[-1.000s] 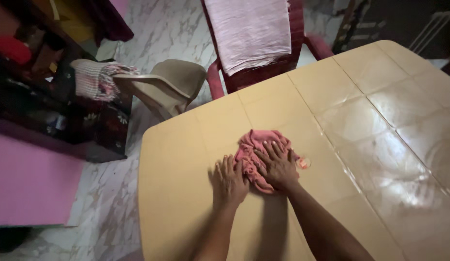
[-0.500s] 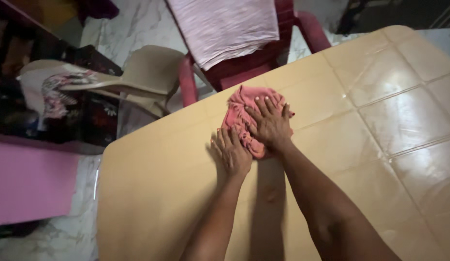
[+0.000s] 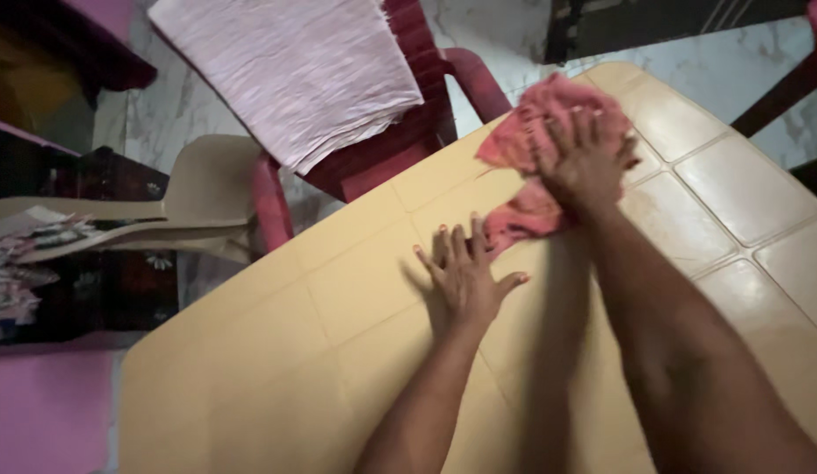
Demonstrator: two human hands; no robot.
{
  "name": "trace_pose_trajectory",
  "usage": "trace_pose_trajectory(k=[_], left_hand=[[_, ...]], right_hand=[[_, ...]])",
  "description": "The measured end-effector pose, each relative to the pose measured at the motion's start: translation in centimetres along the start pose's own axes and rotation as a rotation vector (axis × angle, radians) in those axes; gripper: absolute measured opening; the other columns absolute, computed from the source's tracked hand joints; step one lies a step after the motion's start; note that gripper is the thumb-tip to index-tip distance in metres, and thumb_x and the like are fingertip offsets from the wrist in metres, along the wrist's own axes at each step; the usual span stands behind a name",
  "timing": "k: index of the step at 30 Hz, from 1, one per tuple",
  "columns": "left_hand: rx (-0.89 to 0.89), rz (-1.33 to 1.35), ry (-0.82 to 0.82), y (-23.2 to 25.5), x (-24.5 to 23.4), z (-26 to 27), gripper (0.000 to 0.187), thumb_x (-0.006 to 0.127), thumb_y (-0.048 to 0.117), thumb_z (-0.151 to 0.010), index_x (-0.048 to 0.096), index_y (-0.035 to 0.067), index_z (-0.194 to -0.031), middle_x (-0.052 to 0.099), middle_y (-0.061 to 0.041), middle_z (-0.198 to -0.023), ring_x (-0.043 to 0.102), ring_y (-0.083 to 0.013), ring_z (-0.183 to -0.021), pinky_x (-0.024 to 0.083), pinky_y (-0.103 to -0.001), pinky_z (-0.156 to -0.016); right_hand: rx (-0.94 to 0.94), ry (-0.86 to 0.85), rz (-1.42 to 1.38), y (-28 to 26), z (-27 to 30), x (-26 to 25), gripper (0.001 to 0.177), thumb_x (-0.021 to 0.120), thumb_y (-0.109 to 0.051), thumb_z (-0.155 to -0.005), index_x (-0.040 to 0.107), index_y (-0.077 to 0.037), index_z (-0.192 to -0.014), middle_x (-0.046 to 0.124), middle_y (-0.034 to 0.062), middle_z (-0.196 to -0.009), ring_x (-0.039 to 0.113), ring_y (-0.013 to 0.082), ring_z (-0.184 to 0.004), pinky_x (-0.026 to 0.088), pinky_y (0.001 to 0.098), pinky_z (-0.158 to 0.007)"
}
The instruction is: The person folds a pink and yellow cloth and places it on a chair, then fills a metal cup with water at a sink. They pour water onto a tiled table and wipe the surface with a pink cloth, repeatedly spreading and wiping the wet area.
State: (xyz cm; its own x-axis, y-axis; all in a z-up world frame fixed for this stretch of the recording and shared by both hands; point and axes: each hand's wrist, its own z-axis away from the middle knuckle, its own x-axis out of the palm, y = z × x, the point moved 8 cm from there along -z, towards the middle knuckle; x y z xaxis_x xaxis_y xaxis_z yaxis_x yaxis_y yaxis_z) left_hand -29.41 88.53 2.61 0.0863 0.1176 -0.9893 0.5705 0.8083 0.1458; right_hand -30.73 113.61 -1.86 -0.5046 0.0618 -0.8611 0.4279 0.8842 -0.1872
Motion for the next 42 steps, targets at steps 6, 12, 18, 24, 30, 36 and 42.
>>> trace_pose_trajectory(k=[6,12,18,24,30,36,42], left_hand=[[-0.046,-0.039,-0.055,-0.3,-0.4,-0.7,0.135,0.070,0.087,-0.057,0.028,0.005,-0.156,0.044,-0.009,-0.154,0.028,-0.0300,-0.150,0.000,-0.076,-0.116],[-0.075,-0.090,-0.147,-0.3,1.1,-0.9,0.129,0.072,0.085,-0.059,0.030,0.008,-0.154,0.041,-0.009,-0.154,0.023,-0.0320,-0.150,-0.002,-0.076,-0.115],[0.127,-0.087,0.051,2.3,-0.1,3.5,0.076,0.066,0.060,-0.088,0.046,0.022,-0.151,0.042,-0.015,-0.157,0.024,-0.0363,-0.151,0.004,-0.071,-0.119],[0.181,-0.039,-0.157,2.0,-0.8,10.6,0.075,0.067,0.058,-0.086,0.044,0.022,-0.148,0.030,-0.018,-0.163,0.015,-0.0356,-0.154,0.004,-0.069,-0.119],[0.092,0.014,-0.125,-6.0,-3.3,17.5,0.080,0.065,0.056,-0.089,0.041,0.014,-0.153,0.031,-0.020,-0.162,0.014,-0.0346,-0.155,0.002,-0.070,-0.119],[-0.112,0.093,0.078,-16.9,-4.3,24.6,0.067,0.062,0.049,-0.092,0.047,0.013,-0.147,0.036,-0.021,-0.158,0.015,-0.0366,-0.154,-0.008,-0.072,-0.117],[-0.195,0.076,0.203,-24.6,-6.4,31.7,0.065,0.061,0.051,-0.092,0.051,0.012,-0.143,0.039,-0.024,-0.154,0.018,-0.0382,-0.153,-0.010,-0.074,-0.115]], right_hand=[[0.173,-0.045,0.003,9.0,1.9,-4.6,0.055,0.051,-0.049,-0.108,0.054,-0.024,-0.156,0.038,0.0161,-0.168,0.025,0.0435,-0.157,0.018,0.0880,-0.107],[0.245,-0.043,0.004,10.8,6.8,-7.3,0.059,0.046,-0.051,-0.103,0.052,-0.024,-0.155,0.037,0.0175,-0.167,0.024,0.0443,-0.155,0.015,0.0823,-0.110],[0.163,-0.046,0.119,6.9,13.5,-9.5,0.059,0.045,-0.053,-0.102,0.051,-0.028,-0.155,0.037,0.0125,-0.168,0.029,0.0422,-0.154,0.022,0.0762,-0.114],[0.161,-0.152,0.174,1.5,19.9,-11.1,0.061,0.049,-0.056,-0.095,0.051,-0.034,-0.151,0.038,0.0074,-0.166,0.034,0.0362,-0.152,0.027,0.0739,-0.112],[0.082,-0.236,0.201,-7.2,26.7,-11.5,0.060,0.049,-0.058,-0.092,0.048,-0.039,-0.150,0.035,0.0042,-0.167,0.032,0.0334,-0.153,0.028,0.0735,-0.111],[-0.065,-0.389,0.133,-19.0,34.2,-11.5,0.063,0.047,-0.057,-0.093,0.042,-0.037,-0.152,0.028,0.0080,-0.166,0.024,0.0350,-0.153,0.022,0.0733,-0.112],[-0.267,-0.493,0.032,-32.7,40.2,-14.2,0.065,0.044,-0.053,-0.095,0.036,-0.028,-0.155,0.020,0.0090,-0.168,0.010,0.0367,-0.156,0.012,0.0684,-0.116]])
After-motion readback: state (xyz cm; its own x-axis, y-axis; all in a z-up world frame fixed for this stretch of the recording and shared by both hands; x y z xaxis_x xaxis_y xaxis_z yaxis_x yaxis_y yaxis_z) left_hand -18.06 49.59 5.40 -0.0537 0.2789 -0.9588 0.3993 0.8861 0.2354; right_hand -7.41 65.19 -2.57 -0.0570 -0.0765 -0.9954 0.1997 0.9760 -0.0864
